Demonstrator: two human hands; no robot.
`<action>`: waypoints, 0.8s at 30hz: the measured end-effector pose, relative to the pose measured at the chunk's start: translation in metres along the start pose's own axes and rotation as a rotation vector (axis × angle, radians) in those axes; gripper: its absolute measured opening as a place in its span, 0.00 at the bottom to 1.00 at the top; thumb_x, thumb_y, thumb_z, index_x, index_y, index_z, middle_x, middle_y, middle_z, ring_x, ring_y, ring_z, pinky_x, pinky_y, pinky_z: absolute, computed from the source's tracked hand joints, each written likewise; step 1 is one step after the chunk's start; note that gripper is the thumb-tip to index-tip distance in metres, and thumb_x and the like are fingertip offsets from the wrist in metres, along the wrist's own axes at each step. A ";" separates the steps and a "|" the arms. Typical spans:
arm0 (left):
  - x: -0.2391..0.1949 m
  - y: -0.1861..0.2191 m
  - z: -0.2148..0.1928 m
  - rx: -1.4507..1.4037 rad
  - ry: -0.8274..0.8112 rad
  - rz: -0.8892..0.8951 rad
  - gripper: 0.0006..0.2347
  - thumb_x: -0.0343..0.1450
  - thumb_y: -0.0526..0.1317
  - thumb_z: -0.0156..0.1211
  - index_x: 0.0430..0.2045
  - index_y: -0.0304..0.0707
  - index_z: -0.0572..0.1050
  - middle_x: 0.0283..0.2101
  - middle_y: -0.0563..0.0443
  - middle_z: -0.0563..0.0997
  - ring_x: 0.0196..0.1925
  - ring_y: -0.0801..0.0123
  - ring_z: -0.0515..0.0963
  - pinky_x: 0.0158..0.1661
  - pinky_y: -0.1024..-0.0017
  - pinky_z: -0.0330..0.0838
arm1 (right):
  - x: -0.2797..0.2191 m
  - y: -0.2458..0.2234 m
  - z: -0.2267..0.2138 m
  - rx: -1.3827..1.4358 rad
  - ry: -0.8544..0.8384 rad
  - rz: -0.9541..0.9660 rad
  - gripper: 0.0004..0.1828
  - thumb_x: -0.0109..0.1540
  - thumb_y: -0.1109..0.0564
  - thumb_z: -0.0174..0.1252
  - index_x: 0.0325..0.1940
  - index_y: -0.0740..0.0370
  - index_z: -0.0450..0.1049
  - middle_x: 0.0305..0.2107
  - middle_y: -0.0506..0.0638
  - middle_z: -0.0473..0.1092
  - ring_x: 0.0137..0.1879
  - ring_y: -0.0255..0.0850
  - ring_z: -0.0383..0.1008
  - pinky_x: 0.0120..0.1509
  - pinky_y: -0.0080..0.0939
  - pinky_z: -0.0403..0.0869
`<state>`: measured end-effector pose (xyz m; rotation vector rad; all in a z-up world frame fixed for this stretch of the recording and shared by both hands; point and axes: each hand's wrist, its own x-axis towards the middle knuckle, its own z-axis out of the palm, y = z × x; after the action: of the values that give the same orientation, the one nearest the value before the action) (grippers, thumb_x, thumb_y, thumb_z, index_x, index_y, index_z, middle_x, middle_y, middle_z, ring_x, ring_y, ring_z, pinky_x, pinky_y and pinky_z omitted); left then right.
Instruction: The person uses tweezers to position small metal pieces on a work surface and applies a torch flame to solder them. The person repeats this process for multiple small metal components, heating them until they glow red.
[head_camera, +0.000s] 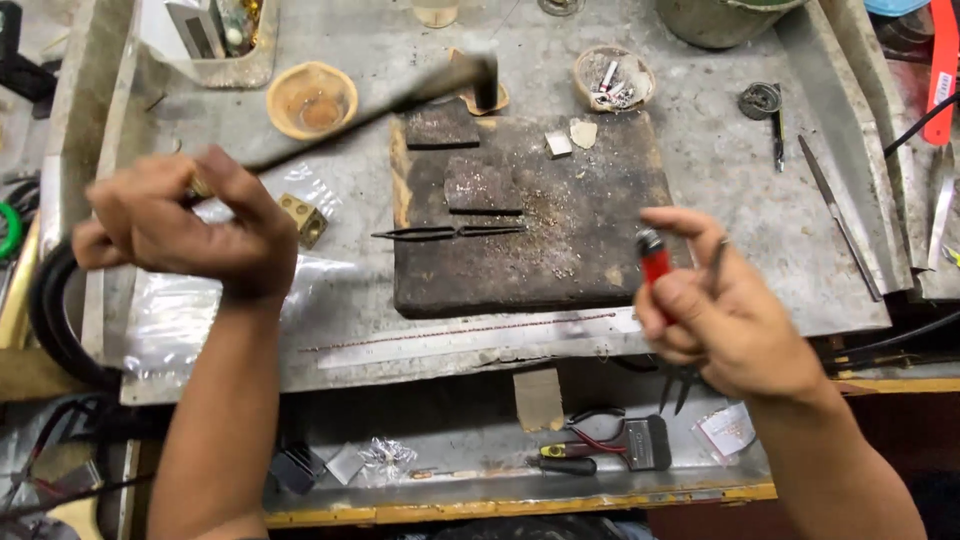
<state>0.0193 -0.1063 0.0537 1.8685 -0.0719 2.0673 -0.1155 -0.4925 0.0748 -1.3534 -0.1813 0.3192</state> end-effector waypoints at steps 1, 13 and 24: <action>-0.004 0.001 -0.004 -0.008 -0.044 -0.006 0.10 0.74 0.41 0.54 0.21 0.42 0.66 0.20 0.55 0.69 0.29 0.64 0.66 0.46 0.64 0.51 | 0.005 0.002 0.008 0.074 -0.050 0.017 0.28 0.70 0.60 0.48 0.75 0.52 0.53 0.24 0.56 0.72 0.18 0.30 0.55 0.18 0.28 0.54; -0.010 0.000 -0.029 -0.023 -0.196 -0.051 0.13 0.76 0.41 0.54 0.21 0.39 0.65 0.21 0.53 0.74 0.32 0.63 0.68 0.50 0.60 0.50 | 0.036 0.017 0.031 0.349 0.108 0.145 0.26 0.72 0.50 0.45 0.69 0.72 0.64 0.37 0.52 0.66 0.28 0.31 0.52 0.22 0.23 0.50; -0.009 0.004 -0.034 -0.022 -0.271 -0.061 0.12 0.77 0.39 0.54 0.22 0.36 0.66 0.23 0.52 0.74 0.32 0.61 0.67 0.50 0.58 0.51 | 0.046 0.018 0.050 0.078 0.131 -0.006 0.26 0.71 0.50 0.50 0.72 0.53 0.55 0.21 0.59 0.67 0.19 0.30 0.51 0.21 0.28 0.53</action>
<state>-0.0135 -0.1026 0.0416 2.0987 -0.1022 1.7555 -0.0900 -0.4282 0.0652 -1.2919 -0.0630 0.2296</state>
